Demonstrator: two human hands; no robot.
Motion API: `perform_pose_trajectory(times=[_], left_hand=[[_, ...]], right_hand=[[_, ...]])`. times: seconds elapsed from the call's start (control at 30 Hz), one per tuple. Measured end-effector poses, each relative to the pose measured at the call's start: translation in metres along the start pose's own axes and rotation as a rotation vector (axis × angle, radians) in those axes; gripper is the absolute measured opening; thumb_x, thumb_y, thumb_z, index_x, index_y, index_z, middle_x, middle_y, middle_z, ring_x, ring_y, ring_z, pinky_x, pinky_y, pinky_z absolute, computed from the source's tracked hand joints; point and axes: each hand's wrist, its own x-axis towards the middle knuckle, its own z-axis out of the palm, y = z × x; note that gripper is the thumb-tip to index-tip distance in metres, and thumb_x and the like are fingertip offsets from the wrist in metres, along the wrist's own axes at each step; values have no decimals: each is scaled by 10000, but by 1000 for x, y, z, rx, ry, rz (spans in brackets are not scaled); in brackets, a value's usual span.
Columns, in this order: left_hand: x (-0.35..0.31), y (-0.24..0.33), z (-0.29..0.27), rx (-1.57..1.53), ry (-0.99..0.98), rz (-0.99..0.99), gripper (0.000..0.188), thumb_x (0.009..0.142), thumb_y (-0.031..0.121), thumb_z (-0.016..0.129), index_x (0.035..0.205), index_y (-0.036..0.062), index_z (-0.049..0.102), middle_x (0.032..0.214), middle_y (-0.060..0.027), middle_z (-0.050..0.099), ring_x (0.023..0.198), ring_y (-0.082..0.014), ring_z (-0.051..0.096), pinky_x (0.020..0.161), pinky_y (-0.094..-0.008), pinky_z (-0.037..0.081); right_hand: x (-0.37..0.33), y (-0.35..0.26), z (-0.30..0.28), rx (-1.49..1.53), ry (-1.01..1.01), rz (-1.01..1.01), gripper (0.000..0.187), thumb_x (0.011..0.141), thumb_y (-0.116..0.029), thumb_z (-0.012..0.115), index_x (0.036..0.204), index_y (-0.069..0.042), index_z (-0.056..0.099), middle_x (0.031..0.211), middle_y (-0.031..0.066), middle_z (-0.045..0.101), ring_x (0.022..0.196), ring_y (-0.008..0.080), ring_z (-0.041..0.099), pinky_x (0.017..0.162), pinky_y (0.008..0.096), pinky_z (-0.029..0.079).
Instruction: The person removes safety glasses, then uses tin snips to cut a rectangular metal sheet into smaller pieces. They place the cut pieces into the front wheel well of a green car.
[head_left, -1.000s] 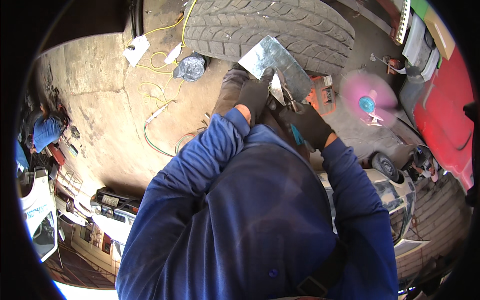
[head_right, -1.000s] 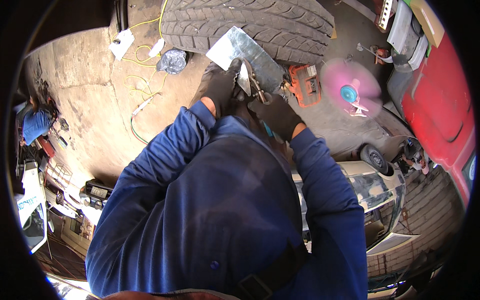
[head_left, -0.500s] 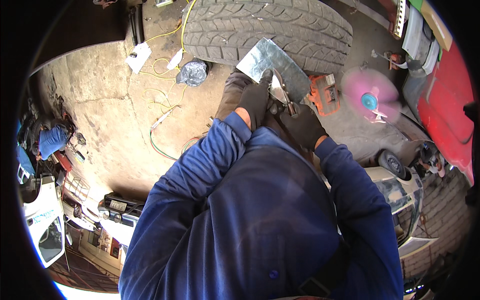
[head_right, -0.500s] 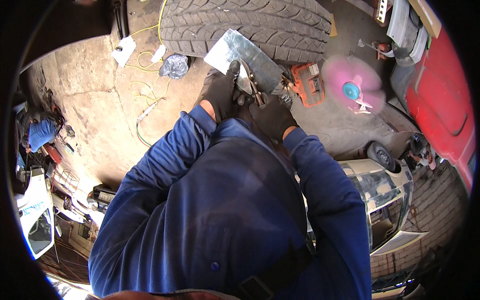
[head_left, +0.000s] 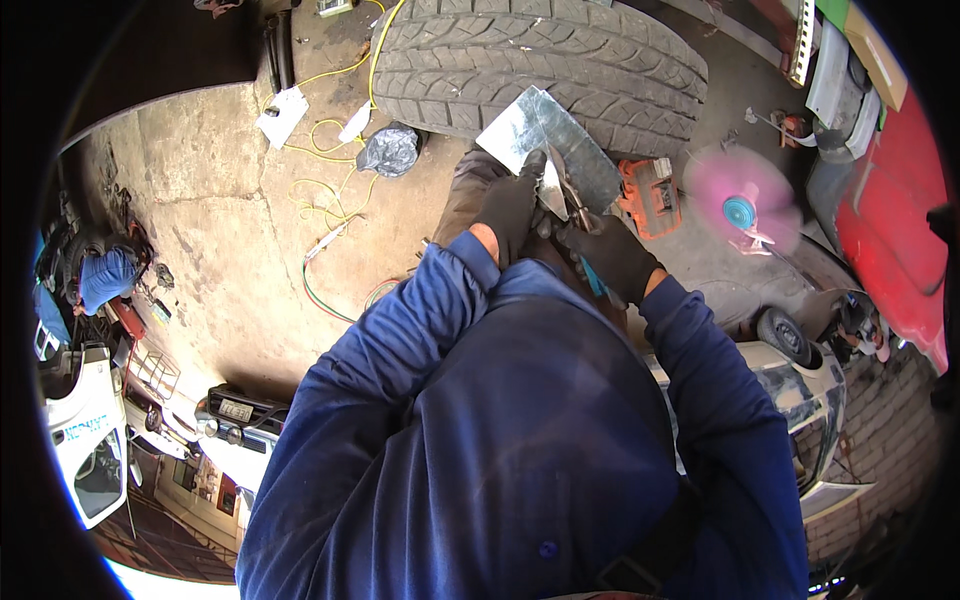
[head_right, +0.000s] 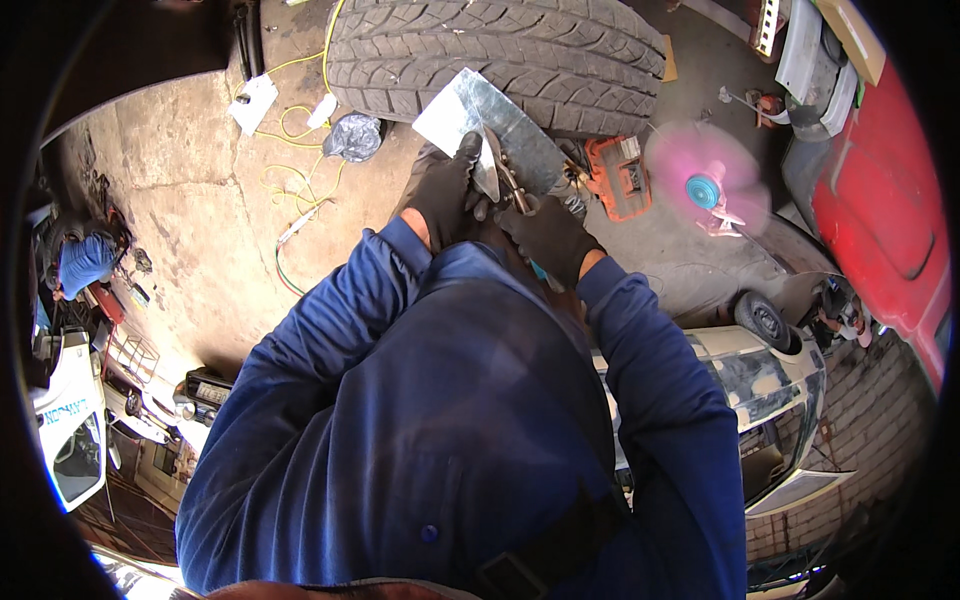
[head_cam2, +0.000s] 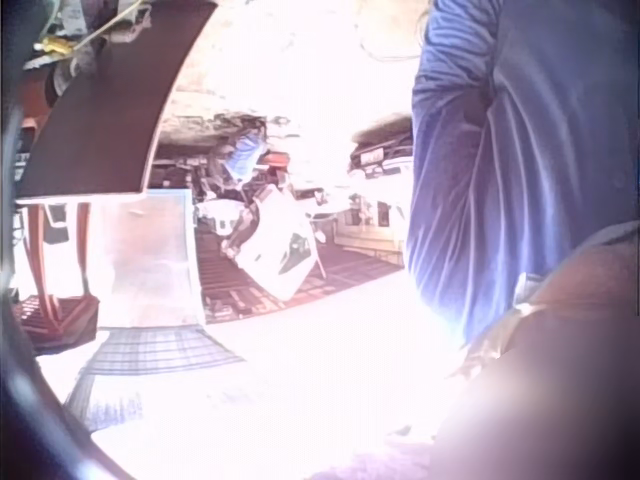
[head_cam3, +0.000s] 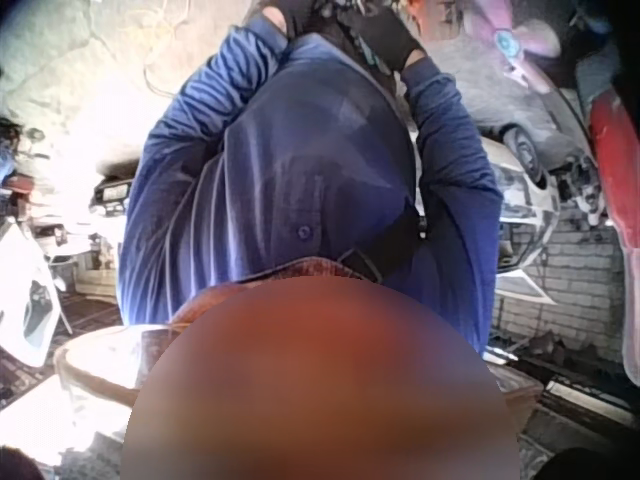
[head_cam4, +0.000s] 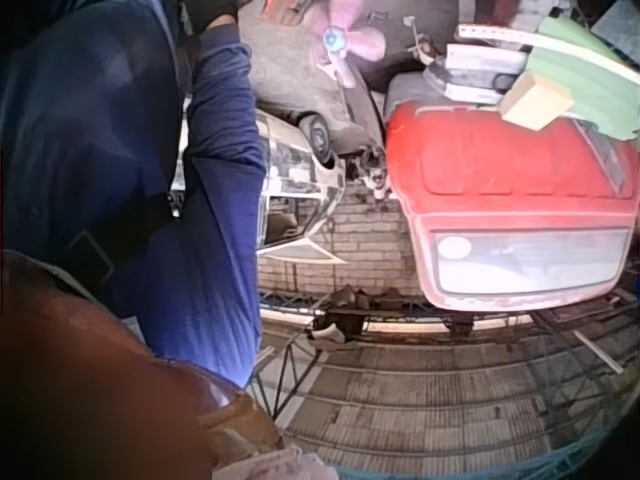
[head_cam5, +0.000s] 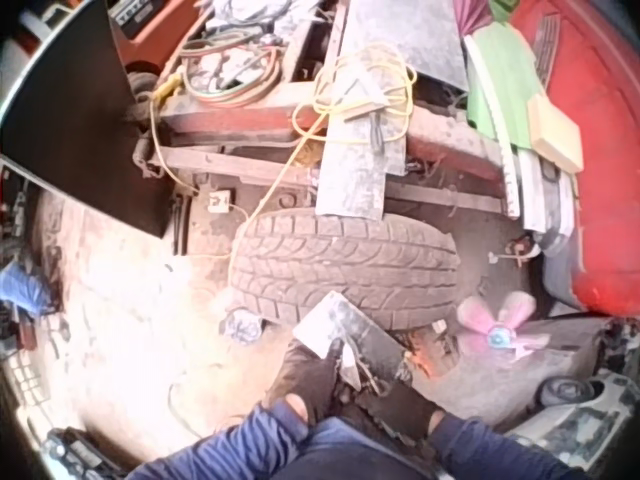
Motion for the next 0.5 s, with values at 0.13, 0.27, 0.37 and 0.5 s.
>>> perform_pose_trajectory(times=[0.13,0.27,0.37,0.5], left_hand=[[2,-3,0,254,-38,71,694,1228,512,307,1177,-23,745,899,-222,770,881,-377,759,805,-485,569],[17,-29,-1,307,-115,92,582,1243,404,333,1223,-27,723,883,-215,766,824,-360,765,751,-470,589],[23,-58,6,284,-131,157,558,1233,413,389,1172,-23,732,866,-212,762,795,-354,762,706,-464,591],[-1,-69,10,-309,-325,-148,646,1198,532,452,1124,-37,748,847,-162,762,761,-331,759,648,-465,586]], right_hand=[[0,1,7,224,47,94,440,1021,-398,670,1040,39,718,867,201,753,775,322,746,766,455,587],[2,3,13,149,117,127,534,989,-444,693,1153,64,710,1068,281,774,1012,402,772,920,488,593],[-9,8,20,74,172,148,558,991,-459,696,1232,45,715,1162,312,765,1126,436,754,995,504,576],[-26,20,28,-11,214,198,559,1005,-459,702,1301,15,728,1210,332,745,1203,457,720,1041,516,545]])
